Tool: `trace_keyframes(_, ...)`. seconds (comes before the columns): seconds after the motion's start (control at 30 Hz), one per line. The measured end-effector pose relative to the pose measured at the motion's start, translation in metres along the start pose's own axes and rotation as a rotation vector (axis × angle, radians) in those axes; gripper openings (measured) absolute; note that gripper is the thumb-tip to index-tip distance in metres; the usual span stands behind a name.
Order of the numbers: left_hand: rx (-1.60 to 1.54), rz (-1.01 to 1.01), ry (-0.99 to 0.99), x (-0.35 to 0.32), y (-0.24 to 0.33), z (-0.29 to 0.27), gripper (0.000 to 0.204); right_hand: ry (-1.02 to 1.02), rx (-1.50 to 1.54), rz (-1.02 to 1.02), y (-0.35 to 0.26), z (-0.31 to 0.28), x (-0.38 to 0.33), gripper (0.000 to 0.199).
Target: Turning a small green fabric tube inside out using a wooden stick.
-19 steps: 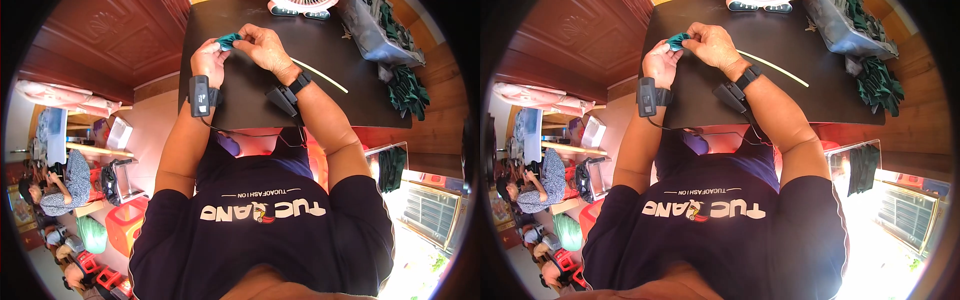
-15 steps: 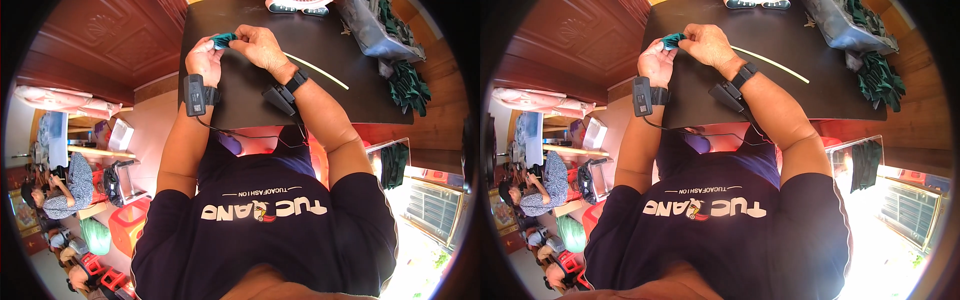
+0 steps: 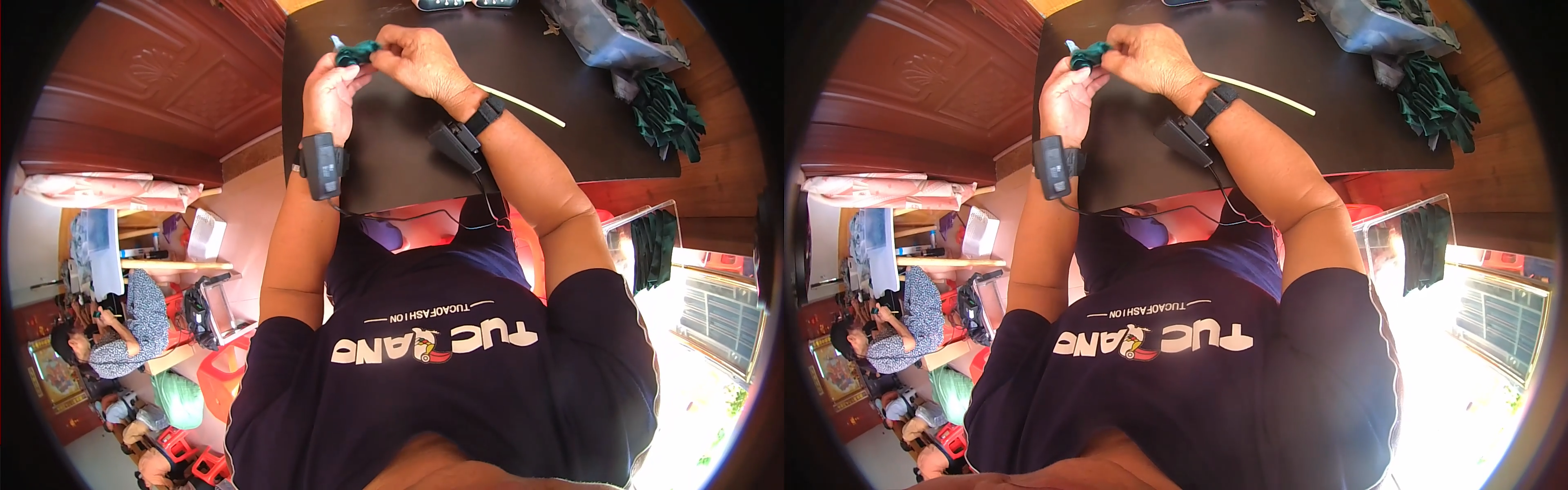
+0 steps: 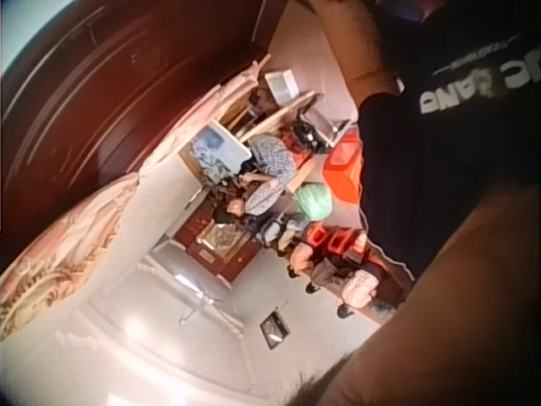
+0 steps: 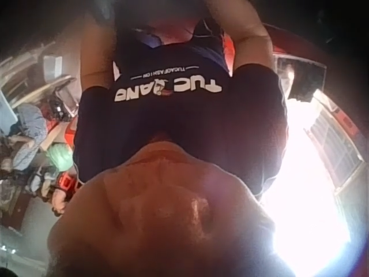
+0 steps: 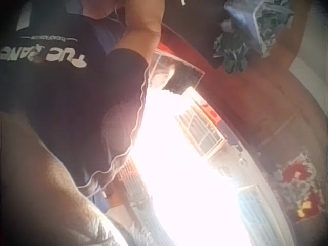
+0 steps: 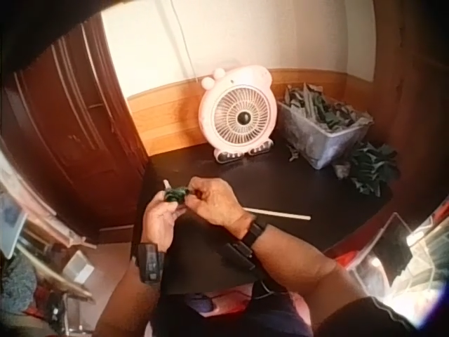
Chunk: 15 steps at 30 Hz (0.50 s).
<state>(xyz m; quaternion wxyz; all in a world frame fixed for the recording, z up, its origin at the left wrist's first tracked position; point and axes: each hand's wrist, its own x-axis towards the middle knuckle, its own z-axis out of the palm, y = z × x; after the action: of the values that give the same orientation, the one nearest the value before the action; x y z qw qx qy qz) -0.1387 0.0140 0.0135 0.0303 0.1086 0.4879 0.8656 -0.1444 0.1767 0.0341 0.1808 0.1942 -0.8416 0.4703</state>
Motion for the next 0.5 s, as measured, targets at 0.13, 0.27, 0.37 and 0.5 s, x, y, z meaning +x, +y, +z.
trace_keyframes(0.13,0.030,0.070,0.155,0.001,-0.001,-0.001,0.009,-0.071,-0.025,-0.106,-0.010,0.005,-0.003,0.016)
trace_keyframes(0.27,0.052,0.087,0.234,-0.005,0.002,0.005,0.013,-0.148,0.033,-0.048,-0.018,0.005,-0.007,0.018)
trace_keyframes(0.37,0.050,0.150,0.322,-0.004,0.003,0.006,0.018,-0.145,-0.017,-0.095,-0.019,0.008,-0.009,0.017)
trace_keyframes(0.5,0.037,0.084,0.205,0.002,-0.003,-0.010,0.021,-0.109,-0.058,-0.100,-0.020,0.006,-0.009,0.017)
